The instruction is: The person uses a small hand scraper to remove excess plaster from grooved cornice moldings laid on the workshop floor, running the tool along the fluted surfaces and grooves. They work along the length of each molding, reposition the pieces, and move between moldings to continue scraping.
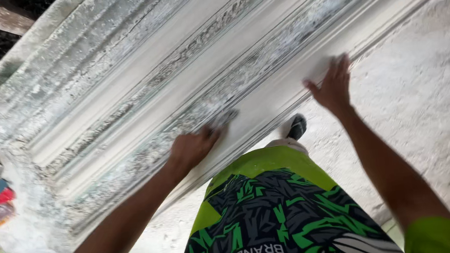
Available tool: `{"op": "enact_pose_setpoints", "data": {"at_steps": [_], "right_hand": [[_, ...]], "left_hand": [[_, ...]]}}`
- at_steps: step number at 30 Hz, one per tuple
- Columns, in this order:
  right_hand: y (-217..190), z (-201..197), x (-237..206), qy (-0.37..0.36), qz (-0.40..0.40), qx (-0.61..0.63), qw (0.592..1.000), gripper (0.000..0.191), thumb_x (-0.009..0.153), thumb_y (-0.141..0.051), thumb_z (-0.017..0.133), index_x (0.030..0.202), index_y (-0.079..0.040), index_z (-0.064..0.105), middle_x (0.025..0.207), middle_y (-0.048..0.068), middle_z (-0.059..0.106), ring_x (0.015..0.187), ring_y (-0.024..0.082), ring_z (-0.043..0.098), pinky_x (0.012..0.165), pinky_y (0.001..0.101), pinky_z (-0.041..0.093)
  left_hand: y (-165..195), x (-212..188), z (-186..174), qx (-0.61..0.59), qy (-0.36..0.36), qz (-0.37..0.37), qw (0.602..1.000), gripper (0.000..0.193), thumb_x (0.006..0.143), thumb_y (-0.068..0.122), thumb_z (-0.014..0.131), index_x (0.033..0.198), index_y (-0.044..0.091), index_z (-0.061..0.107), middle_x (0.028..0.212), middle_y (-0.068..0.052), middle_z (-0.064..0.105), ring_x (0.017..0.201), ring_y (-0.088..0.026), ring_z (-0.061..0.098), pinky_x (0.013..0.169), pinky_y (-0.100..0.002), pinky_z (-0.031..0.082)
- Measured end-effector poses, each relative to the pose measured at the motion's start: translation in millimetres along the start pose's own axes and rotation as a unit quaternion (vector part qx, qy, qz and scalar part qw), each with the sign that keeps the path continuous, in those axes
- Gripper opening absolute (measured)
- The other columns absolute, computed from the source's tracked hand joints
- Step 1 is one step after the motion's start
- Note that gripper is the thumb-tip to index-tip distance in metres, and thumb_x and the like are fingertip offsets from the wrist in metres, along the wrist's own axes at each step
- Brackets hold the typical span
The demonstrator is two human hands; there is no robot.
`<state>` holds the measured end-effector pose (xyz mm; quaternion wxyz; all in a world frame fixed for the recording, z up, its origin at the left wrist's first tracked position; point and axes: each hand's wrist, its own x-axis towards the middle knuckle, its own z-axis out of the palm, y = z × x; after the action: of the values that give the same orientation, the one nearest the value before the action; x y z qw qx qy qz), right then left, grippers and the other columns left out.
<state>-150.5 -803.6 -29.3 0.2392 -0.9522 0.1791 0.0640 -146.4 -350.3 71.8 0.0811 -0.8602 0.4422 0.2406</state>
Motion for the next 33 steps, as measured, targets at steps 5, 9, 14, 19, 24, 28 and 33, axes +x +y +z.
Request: {"op": "enact_pose_setpoints", "data": {"at_steps": [5, 9, 14, 19, 24, 28, 33], "right_hand": [[21, 16, 3, -0.010, -0.053, -0.069, 0.996, 0.117, 0.094, -0.071, 0.063, 0.157, 0.015, 0.016, 0.160, 0.046, 0.002, 0.153, 0.056, 0.004, 0.122, 0.0642, 0.018], [58, -12, 28, -0.102, -0.112, -0.122, 0.981, 0.096, 0.102, -0.068, 0.060, 0.156, 0.006, 0.031, 0.156, 0.040, 0.027, 0.151, 0.048, 0.023, 0.122, 0.0647, 0.023], [104, -76, 87, -0.092, -0.065, -0.077, 0.991, 0.094, 0.096, -0.065, 0.060, 0.163, -0.006, 0.028, 0.170, 0.033, 0.022, 0.161, 0.047, 0.020, 0.127, 0.0620, 0.027], [113, -82, 113, -0.052, -0.071, -0.042, 0.995, 0.123, 0.087, -0.068, 0.076, 0.164, 0.005, 0.014, 0.162, 0.045, -0.001, 0.151, 0.063, 0.001, 0.122, 0.0674, 0.020], [122, -65, 120, -0.076, -0.042, -0.053, 0.995, 0.128, 0.084, -0.067, 0.077, 0.164, 0.008, 0.011, 0.162, 0.047, -0.005, 0.150, 0.066, -0.001, 0.118, 0.0720, 0.022], [125, -70, 127, -0.075, -0.058, -0.071, 0.993, 0.130, 0.083, -0.068, 0.078, 0.163, 0.010, 0.012, 0.160, 0.050, -0.004, 0.148, 0.070, 0.001, 0.116, 0.0723, 0.027], [113, -88, 123, -0.069, -0.046, -0.069, 0.994, 0.131, 0.078, -0.072, 0.076, 0.162, 0.007, 0.014, 0.160, 0.049, -0.001, 0.148, 0.070, 0.008, 0.111, 0.0687, 0.038]], "left_hand": [[73, 246, -101, -0.086, 0.148, -0.013, 0.985, 0.033, 0.108, 0.040, 0.042, 0.111, 0.020, 0.068, 0.090, -0.012, 0.072, 0.077, -0.035, 0.072, 0.052, -0.049, 0.057], [98, 328, -151, -0.052, 0.159, -0.027, 0.986, 0.026, 0.111, 0.032, 0.045, 0.125, 0.028, 0.067, 0.097, -0.010, 0.076, 0.083, -0.033, 0.075, 0.064, -0.047, 0.060], [41, 213, -102, -0.172, 0.079, -0.108, 0.976, 0.044, 0.105, 0.040, 0.048, 0.150, 0.043, 0.046, 0.101, -0.008, 0.071, 0.086, -0.024, 0.068, 0.066, -0.044, 0.061], [8, 28, -38, -0.297, -0.051, -0.313, 0.901, 0.048, 0.107, 0.046, 0.039, 0.153, 0.037, 0.046, 0.117, -0.010, 0.075, 0.082, -0.024, 0.074, 0.091, -0.047, 0.058], [12, 42, -20, -0.262, -0.003, -0.313, 0.913, 0.045, 0.107, 0.049, 0.038, 0.150, 0.038, 0.048, 0.114, -0.009, 0.075, 0.073, -0.022, 0.071, 0.068, -0.040, 0.062], [38, 172, -60, -0.222, 0.022, -0.280, 0.934, 0.043, 0.108, 0.043, 0.045, 0.150, 0.038, 0.049, 0.079, -0.011, 0.072, 0.062, -0.025, 0.070, 0.054, -0.041, 0.059], [28, 255, -118, -0.213, -0.002, -0.231, 0.949, 0.027, 0.102, 0.028, 0.056, 0.119, 0.025, 0.076, 0.103, -0.009, 0.077, 0.095, -0.031, 0.075, 0.081, -0.050, 0.061]]}}
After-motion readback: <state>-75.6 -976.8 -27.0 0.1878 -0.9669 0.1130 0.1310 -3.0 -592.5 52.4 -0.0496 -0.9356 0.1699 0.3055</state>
